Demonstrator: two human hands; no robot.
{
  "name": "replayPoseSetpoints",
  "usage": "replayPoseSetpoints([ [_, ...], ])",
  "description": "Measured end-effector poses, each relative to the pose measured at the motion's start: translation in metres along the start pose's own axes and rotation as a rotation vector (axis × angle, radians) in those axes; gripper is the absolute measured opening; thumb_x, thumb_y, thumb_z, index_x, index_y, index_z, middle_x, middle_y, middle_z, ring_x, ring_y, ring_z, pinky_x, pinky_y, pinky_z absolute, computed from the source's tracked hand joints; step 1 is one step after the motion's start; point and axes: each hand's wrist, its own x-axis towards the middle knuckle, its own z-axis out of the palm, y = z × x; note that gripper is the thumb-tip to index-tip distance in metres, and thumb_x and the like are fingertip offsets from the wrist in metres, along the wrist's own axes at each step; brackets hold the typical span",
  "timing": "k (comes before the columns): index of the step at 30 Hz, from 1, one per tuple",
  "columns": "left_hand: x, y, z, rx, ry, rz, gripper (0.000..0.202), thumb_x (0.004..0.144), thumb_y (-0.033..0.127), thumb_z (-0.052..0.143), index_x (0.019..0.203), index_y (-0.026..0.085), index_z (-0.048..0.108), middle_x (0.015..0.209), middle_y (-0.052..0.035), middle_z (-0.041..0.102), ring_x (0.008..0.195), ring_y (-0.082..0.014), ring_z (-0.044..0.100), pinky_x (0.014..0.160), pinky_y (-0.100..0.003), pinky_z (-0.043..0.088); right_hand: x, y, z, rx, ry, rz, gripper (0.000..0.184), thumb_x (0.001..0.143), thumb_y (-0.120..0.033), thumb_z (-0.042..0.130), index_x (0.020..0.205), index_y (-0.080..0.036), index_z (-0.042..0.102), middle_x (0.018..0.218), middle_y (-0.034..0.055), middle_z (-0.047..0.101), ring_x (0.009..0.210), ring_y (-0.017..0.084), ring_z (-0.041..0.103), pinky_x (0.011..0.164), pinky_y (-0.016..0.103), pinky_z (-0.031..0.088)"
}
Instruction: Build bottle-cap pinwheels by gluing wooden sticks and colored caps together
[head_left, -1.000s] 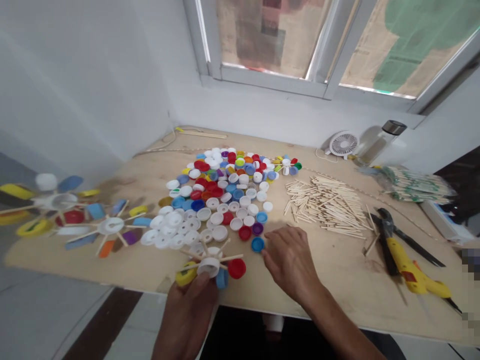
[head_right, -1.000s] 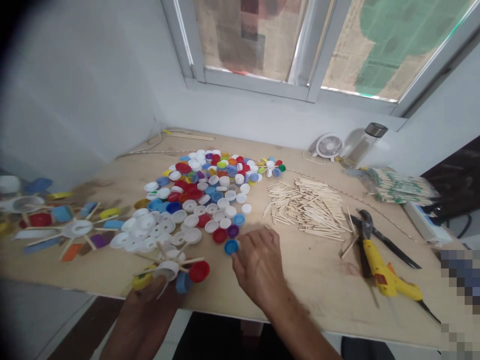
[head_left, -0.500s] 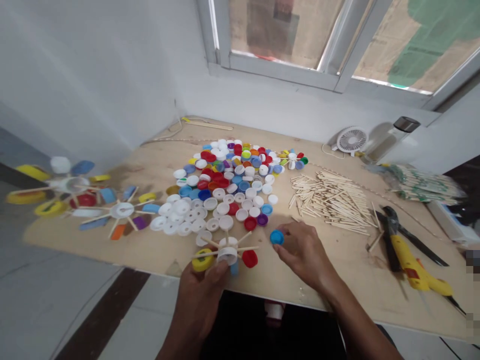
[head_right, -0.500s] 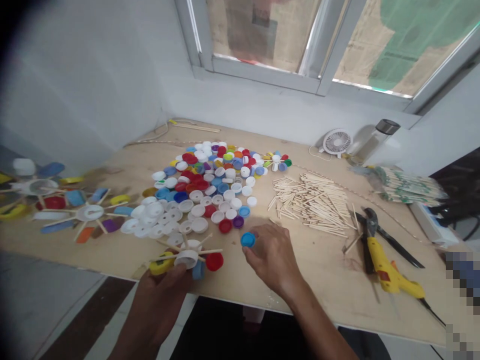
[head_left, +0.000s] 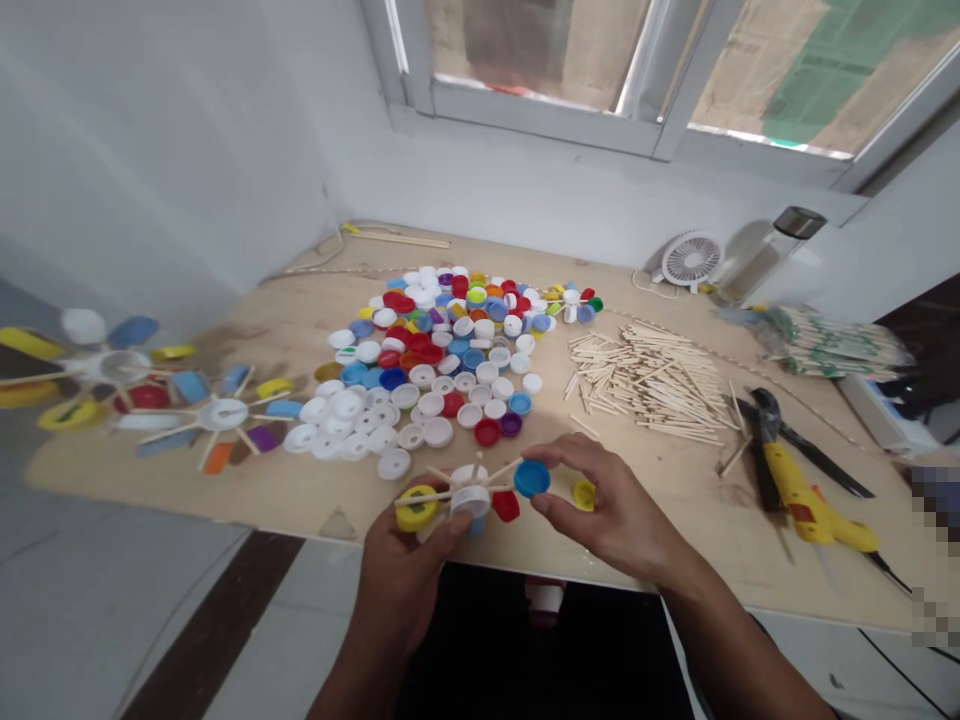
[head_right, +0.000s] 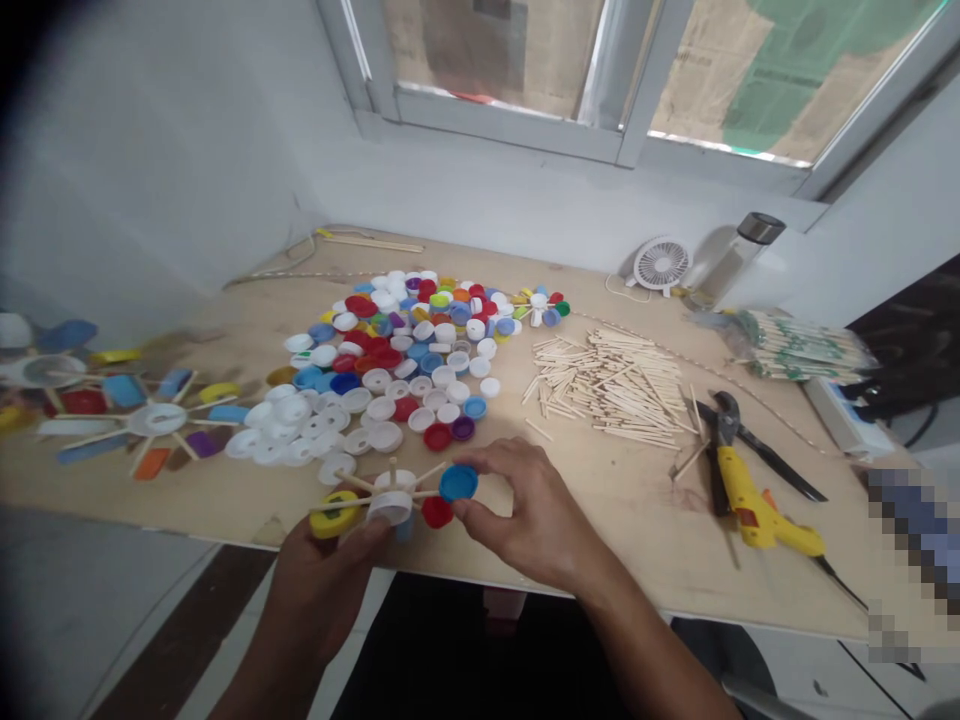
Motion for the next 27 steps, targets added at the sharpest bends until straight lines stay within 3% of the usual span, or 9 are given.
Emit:
replayPoseSetpoints([
  [8, -0.002, 0.0, 0.002, 0.047, -0.038, 0.042, 0.042, 0.049, 0.027, 0.086, 0.085, 0.018, 0.066, 0.08, 0.0009, 0.07, 0.076, -0.0162, 0.064, 0.073, -0.024, 0.051, -0.001, 0.004, 0.006, -0.067, 0.02, -0.034, 0.023, 0.084, -0.025, 0.063, 0.107, -0.024, 0.063, 0.103, 0.0025, 0.068, 0.094, 0.019, 0.061, 0.086, 0.037, 0.043],
  [13, 0.001, -0.001, -0.001, 0.055, -0.058, 0.024, 0.042, 0.047, 0.027, 0.086, 0.082, 0.018, 0.066, 0.092, -0.0016, 0.071, 0.082, -0.0182, 0.065, 0.077, -0.027, 0.051, 0.0, 0.004, 0.006, -0.061, 0.015, -0.038, 0.021, 0.083, -0.024, 0.064, 0.104, -0.023, 0.063, 0.101, 0.003, 0.068, 0.093, 0.019, 0.061, 0.084, 0.036, 0.043],
  [19, 0.002, -0.002, -0.003, 0.091, -0.112, 0.069, 0.038, 0.052, 0.026, 0.085, 0.084, 0.018, 0.068, 0.077, 0.0013, 0.07, 0.073, -0.0148, 0.062, 0.069, -0.023, 0.05, -0.001, 0.003, 0.007, -0.059, 0.012, -0.022, 0.021, 0.083, -0.022, 0.064, 0.104, -0.022, 0.063, 0.098, 0.003, 0.068, 0.091, 0.019, 0.061, 0.083, 0.037, 0.042],
  [27, 0.005, -0.007, -0.009, 0.12, -0.156, 0.089, 0.036, 0.055, 0.027, 0.084, 0.086, 0.019, 0.068, 0.078, 0.0017, 0.07, 0.075, -0.0146, 0.062, 0.072, -0.022, 0.049, -0.003, 0.008, 0.01, -0.061, 0.032, -0.012, 0.02, 0.083, -0.025, 0.065, 0.102, -0.023, 0.063, 0.095, 0.002, 0.068, 0.089, 0.019, 0.061, 0.082, 0.036, 0.042],
])
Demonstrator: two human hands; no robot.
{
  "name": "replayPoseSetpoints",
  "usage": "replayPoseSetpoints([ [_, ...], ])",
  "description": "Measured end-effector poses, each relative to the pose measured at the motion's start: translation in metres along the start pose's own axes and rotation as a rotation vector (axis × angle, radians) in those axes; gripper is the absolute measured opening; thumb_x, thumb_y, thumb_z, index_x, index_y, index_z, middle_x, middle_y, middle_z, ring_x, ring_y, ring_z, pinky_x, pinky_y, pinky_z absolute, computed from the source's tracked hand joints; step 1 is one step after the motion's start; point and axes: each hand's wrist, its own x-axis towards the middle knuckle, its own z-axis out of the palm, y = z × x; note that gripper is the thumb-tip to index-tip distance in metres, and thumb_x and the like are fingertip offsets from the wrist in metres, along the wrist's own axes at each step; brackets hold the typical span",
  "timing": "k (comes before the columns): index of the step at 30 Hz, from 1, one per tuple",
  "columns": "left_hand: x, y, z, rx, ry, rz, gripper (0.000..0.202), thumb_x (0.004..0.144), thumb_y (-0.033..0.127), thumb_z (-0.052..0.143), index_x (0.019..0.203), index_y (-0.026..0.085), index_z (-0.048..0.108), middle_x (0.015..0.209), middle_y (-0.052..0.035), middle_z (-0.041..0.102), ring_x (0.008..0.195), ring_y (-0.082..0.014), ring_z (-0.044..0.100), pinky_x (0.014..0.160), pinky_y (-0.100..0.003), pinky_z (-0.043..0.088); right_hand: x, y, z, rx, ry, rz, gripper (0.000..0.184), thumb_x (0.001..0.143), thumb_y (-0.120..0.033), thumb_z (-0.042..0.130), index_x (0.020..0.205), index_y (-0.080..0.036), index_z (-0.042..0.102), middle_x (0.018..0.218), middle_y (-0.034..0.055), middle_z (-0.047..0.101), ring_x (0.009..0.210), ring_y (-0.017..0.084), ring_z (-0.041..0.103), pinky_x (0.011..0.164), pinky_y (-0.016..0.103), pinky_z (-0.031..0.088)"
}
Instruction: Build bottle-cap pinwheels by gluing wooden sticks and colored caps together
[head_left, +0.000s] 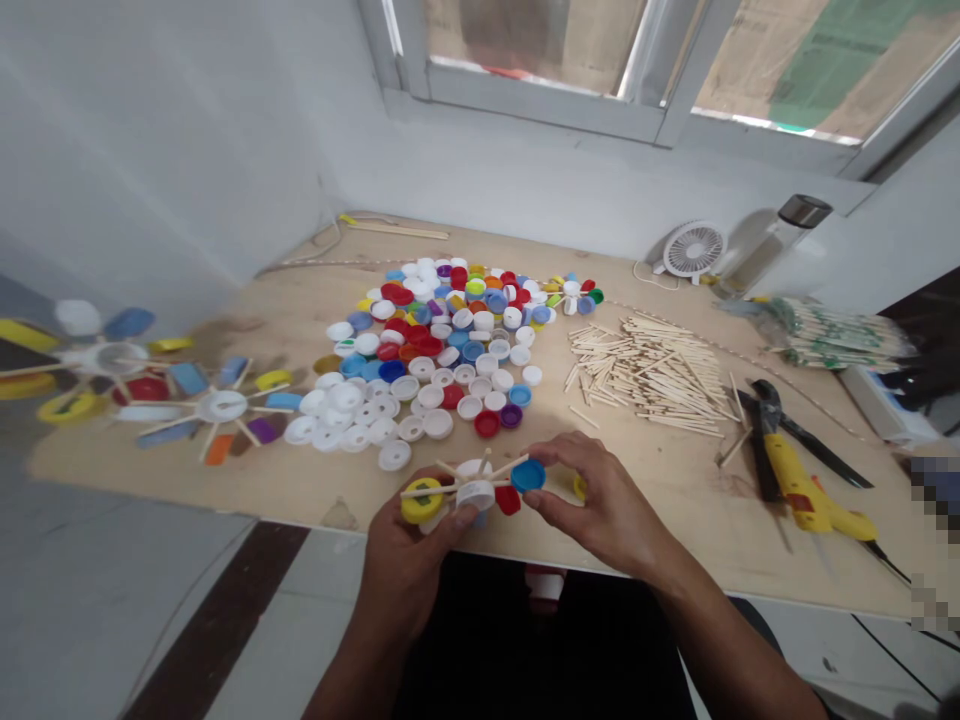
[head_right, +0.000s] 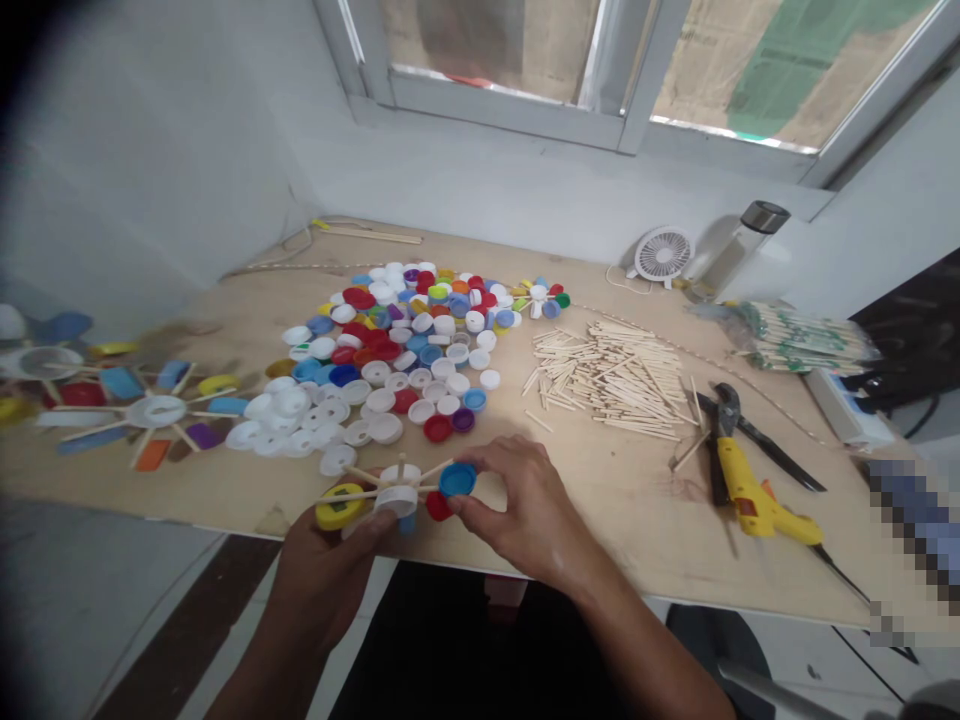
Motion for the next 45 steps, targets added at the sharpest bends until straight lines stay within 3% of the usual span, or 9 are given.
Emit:
replayPoseSetpoints([
  [10, -0.001, 0.005, 0.005, -0.039, 0.081, -0.08, 0.046, 0.046, 0.028, 0.088, 0.084, 0.018, 0.065, 0.076, 0.0019, 0.07, 0.071, -0.014, 0.063, 0.068, -0.023, 0.051, -0.002, 0.002, 0.005, -0.029, 0.056, -0.008, 0.02, 0.079, -0.024, 0.068, 0.099, -0.024, 0.064, 0.093, 0.0019, 0.069, 0.09, 0.02, 0.062, 0.083, 0.037, 0.04],
  [26, 0.001, 0.001, 0.001, -0.023, 0.085, -0.071, 0.045, 0.047, 0.027, 0.087, 0.086, 0.018, 0.066, 0.088, 0.0004, 0.072, 0.08, -0.0159, 0.065, 0.076, -0.025, 0.051, -0.003, 0.003, 0.01, -0.044, 0.086, -0.012, 0.018, 0.078, -0.025, 0.071, 0.094, -0.024, 0.064, 0.093, 0.0016, 0.069, 0.089, 0.02, 0.063, 0.082, 0.037, 0.043],
  [31, 0.0, 0.007, -0.001, -0.098, 0.058, -0.118, 0.045, 0.05, 0.027, 0.087, 0.089, 0.02, 0.067, 0.081, 0.002, 0.072, 0.077, -0.0154, 0.066, 0.074, -0.024, 0.052, -0.005, -0.004, -0.007, -0.009, 0.063, -0.001, 0.025, 0.082, -0.03, 0.067, 0.105, -0.024, 0.062, 0.103, 0.0025, 0.068, 0.099, 0.021, 0.061, 0.09, 0.039, 0.041],
  [35, 0.002, 0.012, 0.001, -0.196, 0.065, -0.212, 0.047, 0.046, 0.027, 0.089, 0.087, 0.019, 0.068, 0.08, 0.0001, 0.073, 0.076, -0.0175, 0.067, 0.074, -0.027, 0.053, -0.013, 0.004, -0.029, 0.025, 0.11, 0.056, 0.025, 0.088, -0.035, 0.059, 0.111, -0.025, 0.061, 0.104, 0.0046, 0.068, 0.103, 0.023, 0.06, 0.091, 0.041, 0.043],
  [39, 0.001, 0.017, 0.007, -0.257, 0.037, -0.241, 0.042, 0.047, 0.027, 0.089, 0.083, 0.019, 0.069, 0.08, -0.0007, 0.072, 0.081, -0.0191, 0.067, 0.078, -0.029, 0.052, -0.022, 0.011, -0.029, 0.011, 0.122, 0.047, 0.032, 0.09, -0.038, 0.056, 0.119, -0.025, 0.057, 0.114, 0.0069, 0.065, 0.112, 0.024, 0.056, 0.096, 0.044, 0.04],
  [41, -0.002, 0.02, 0.011, -0.261, 0.014, -0.238, 0.039, 0.049, 0.028, 0.088, 0.081, 0.019, 0.07, 0.082, -0.0019, 0.073, 0.084, -0.0215, 0.068, 0.079, -0.032, 0.053, -0.025, 0.004, -0.022, -0.023, 0.084, 0.015, 0.035, 0.09, -0.038, 0.057, 0.122, -0.024, 0.056, 0.117, 0.0077, 0.064, 0.114, 0.025, 0.054, 0.098, 0.044, 0.038],
  [45, -0.004, 0.026, 0.016, -0.266, -0.019, -0.21, 0.031, 0.053, 0.029, 0.087, 0.078, 0.019, 0.071, 0.082, -0.0027, 0.073, 0.085, -0.0229, 0.067, 0.079, -0.035, 0.054, -0.036, -0.025, -0.022, -0.048, -0.126, -0.022, 0.019, 0.09, -0.031, 0.059, 0.106, -0.025, 0.064, 0.093, 0.0027, 0.069, 0.093, 0.021, 0.061, 0.095, 0.042, 0.04],
])
